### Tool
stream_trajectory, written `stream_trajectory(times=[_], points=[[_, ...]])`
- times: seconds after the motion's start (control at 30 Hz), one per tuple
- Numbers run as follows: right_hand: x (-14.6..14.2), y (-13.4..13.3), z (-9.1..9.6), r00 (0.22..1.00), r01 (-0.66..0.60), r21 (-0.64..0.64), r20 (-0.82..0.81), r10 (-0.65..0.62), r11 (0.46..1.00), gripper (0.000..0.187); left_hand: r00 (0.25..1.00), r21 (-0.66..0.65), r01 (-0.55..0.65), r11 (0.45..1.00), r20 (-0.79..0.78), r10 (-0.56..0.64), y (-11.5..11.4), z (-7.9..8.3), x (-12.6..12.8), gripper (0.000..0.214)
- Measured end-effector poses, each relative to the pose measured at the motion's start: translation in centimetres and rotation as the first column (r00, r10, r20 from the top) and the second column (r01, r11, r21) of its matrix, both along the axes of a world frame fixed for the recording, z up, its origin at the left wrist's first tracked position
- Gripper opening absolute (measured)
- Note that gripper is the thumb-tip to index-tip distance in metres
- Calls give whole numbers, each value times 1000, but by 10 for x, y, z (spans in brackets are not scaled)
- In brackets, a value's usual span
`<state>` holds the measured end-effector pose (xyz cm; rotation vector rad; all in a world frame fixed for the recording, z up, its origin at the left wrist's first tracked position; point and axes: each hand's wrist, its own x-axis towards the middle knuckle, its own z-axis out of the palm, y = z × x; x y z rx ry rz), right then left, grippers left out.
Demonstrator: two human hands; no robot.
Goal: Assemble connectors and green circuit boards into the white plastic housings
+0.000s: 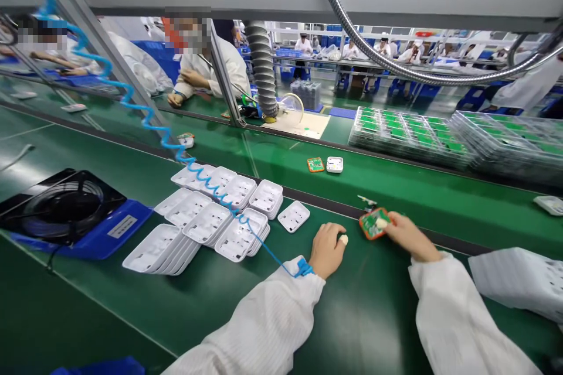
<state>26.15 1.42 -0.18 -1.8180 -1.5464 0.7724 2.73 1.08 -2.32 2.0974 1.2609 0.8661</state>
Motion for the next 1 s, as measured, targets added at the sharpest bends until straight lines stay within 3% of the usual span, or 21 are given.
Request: stream_trajectory(times=[0.03, 0.1, 0.17, 0.27, 0.37, 0.47, 0.57, 0.7, 0.8, 0.9, 1.0], points=[[-13, -17, 0, 992, -117, -44, 48, 120, 992, 34, 1000, 0, 0, 1000, -1, 0, 0, 0, 0, 16], [-32, -45, 1, 948, -230, -134, 193, 253, 964, 30, 1000, 1, 4, 1000, -6, -4, 0, 1, 0, 16], [-44, -59, 3, 913, -200, -127, 335, 232, 971, 31, 1000, 4, 9, 1000, -11, -9, -1, 1, 0, 16], [-55, -54, 3, 913, -134, 98, 400, 84, 986, 23, 1000, 10, 19, 1000, -9, -19, -2, 1, 0, 16], [-70, -37, -4, 913, -263, 269, 380, 149, 927, 19, 1000, 11, 21, 1000, -3, -21, -2, 0, -1, 16], [-84, -30, -11, 894, -333, 259, 392, 217, 907, 15, 1000, -1, 9, 1000, 3, -9, -2, 0, -2, 17], [-85, -34, -12, 924, -229, 267, 361, 123, 936, 11, 1000, -11, -1, 1000, 14, 1, -2, 0, -3, 15], [-72, -44, -5, 964, -109, 261, 261, 38, 959, 10, 1000, 7, -4, 1000, 11, 4, -4, 1, -3, 12], [-69, -44, 0, 999, -35, 206, -11, 38, 978, 17, 1000, 14, -13, 1000, -12, 13, -6, 2, -2, 10], [-78, -36, 0, 918, 2, 182, -391, 70, 983, 26, 1000, 6, -16, 1000, -22, 16, -5, 1, -2, 12], [-92, -24, -5, 824, 16, 209, -557, 106, 978, 31, 998, -19, -51, 999, 26, 51, -3, -1, -2, 18]])
